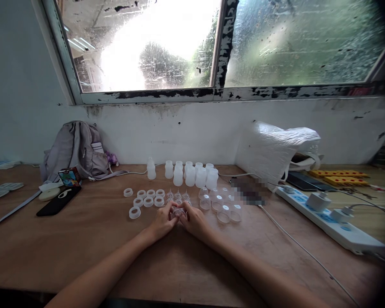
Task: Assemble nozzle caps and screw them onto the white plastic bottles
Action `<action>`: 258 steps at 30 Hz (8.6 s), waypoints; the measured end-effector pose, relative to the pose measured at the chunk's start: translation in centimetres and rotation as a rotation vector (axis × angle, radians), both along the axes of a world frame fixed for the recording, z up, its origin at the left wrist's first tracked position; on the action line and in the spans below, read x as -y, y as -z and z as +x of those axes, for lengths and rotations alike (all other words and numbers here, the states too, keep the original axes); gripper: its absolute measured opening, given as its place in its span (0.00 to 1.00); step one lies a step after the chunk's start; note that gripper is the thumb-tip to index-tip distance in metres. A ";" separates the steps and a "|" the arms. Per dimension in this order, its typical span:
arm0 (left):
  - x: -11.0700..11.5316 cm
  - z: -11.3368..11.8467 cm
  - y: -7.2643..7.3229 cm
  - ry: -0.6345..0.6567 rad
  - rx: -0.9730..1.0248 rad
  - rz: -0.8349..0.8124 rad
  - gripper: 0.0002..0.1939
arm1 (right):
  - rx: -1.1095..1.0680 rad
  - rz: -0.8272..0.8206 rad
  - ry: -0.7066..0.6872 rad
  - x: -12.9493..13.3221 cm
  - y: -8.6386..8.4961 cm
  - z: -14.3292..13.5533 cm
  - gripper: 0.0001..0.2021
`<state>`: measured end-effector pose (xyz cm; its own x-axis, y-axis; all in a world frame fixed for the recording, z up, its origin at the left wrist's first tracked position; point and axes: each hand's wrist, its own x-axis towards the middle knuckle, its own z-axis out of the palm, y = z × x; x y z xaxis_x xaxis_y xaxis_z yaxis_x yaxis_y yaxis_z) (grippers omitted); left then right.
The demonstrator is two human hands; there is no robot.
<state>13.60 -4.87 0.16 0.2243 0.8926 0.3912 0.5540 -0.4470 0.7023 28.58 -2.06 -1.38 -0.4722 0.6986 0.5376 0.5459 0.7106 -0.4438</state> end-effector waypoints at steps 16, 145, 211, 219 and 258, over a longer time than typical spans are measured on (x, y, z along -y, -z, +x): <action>0.2 0.0 -0.7 0.043 0.068 -0.030 0.13 | -0.172 -0.156 -0.001 0.2 -1.1 0.2 0.06; 0.3 0.4 -0.4 -0.076 0.094 -0.038 0.12 | -0.367 -0.565 -0.204 -0.3 -1.1 0.6 0.09; -0.1 0.7 0.3 -0.078 0.166 -0.100 0.09 | -0.161 -0.223 0.007 0.1 -1.1 -0.3 0.03; 0.2 0.7 0.1 -0.071 0.098 -0.030 0.11 | -0.157 -0.133 -0.030 0.0 -0.7 0.2 0.12; 0.2 0.6 0.2 -0.139 -0.101 0.090 0.09 | -0.102 -0.075 0.014 0.0 -0.5 0.0 0.07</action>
<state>14.24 -5.10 -0.07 0.1435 0.8802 0.4524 0.6800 -0.4198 0.6011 28.58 -2.06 -0.85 -0.4075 0.7448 0.5284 0.5047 0.6659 -0.5494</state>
